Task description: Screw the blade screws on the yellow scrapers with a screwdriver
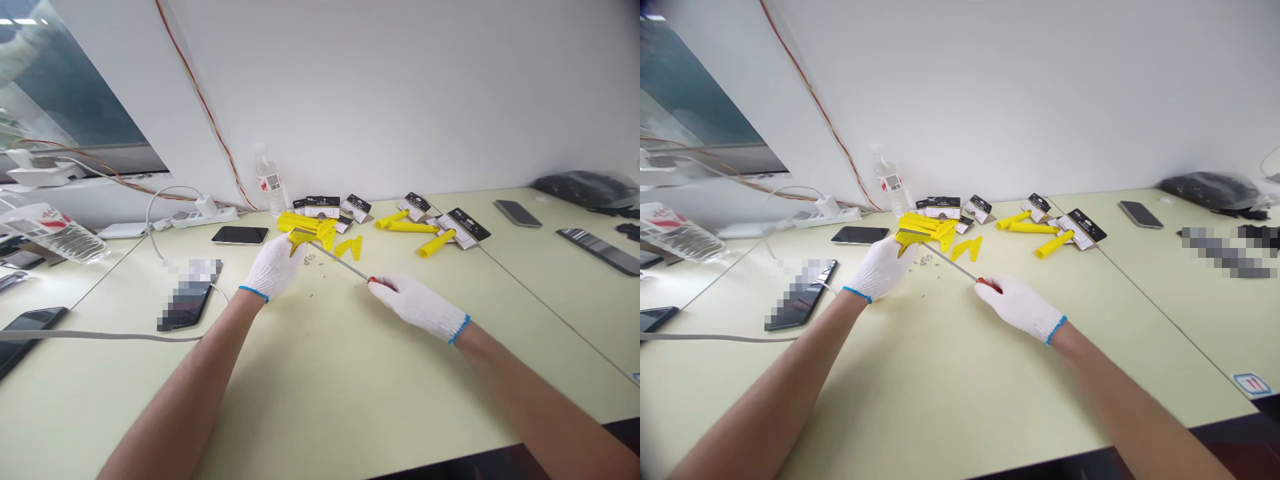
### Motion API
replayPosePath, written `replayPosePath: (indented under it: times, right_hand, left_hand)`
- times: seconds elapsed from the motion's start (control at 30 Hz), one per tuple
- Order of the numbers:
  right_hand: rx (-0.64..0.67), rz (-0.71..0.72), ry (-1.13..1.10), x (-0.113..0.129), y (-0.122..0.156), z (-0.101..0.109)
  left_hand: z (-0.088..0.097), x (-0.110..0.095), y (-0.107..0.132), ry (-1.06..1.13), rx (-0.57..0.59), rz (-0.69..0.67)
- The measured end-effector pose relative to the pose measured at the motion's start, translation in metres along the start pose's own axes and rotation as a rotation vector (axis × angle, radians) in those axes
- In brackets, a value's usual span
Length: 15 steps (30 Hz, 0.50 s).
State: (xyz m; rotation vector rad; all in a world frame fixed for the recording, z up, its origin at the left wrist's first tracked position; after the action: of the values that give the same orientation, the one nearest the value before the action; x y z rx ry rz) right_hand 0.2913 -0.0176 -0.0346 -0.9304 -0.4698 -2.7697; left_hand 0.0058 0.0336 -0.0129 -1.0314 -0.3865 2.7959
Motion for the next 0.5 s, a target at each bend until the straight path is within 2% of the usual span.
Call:
replayPosePath:
  times: [0.13,0.23,0.3,0.4,0.5]
  right_hand:
    - [0.171,0.026,-0.184,0.0012,0.0029,0.0042]
    - [0.249,-0.026,-0.267,-0.0014,0.0019,0.0025]
    - [0.221,-0.071,-0.215,-0.0044,0.0002,0.0004]
    - [0.141,-0.067,-0.154,-0.0060,-0.0007,0.0005]
    - [0.227,0.003,-0.301,-0.0028,0.0017,0.0020]
  left_hand:
    - [0.0022,0.0033,-0.0009,0.013,-0.026,0.021]
    - [0.0024,0.0030,-0.0015,0.021,-0.021,0.017]
    - [0.0020,0.0015,-0.0013,0.027,-0.015,0.014]
    - [0.0015,-0.0001,-0.0009,0.037,-0.015,0.017]
    - [0.0019,0.0009,-0.0012,0.039,-0.026,0.036]
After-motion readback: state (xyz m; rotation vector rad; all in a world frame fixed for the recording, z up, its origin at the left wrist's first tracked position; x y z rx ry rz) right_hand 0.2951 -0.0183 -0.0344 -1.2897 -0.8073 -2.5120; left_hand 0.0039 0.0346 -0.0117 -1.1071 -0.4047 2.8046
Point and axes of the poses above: each hand's wrist, its own y-axis away from the middle knuckle, its own z-axis out of the back of the hand, x = y × z, the point moved 3 cm from there along -y, towards the middle knuckle, and after that the axes turned 8 degrees about y, right-handed, at the moved point
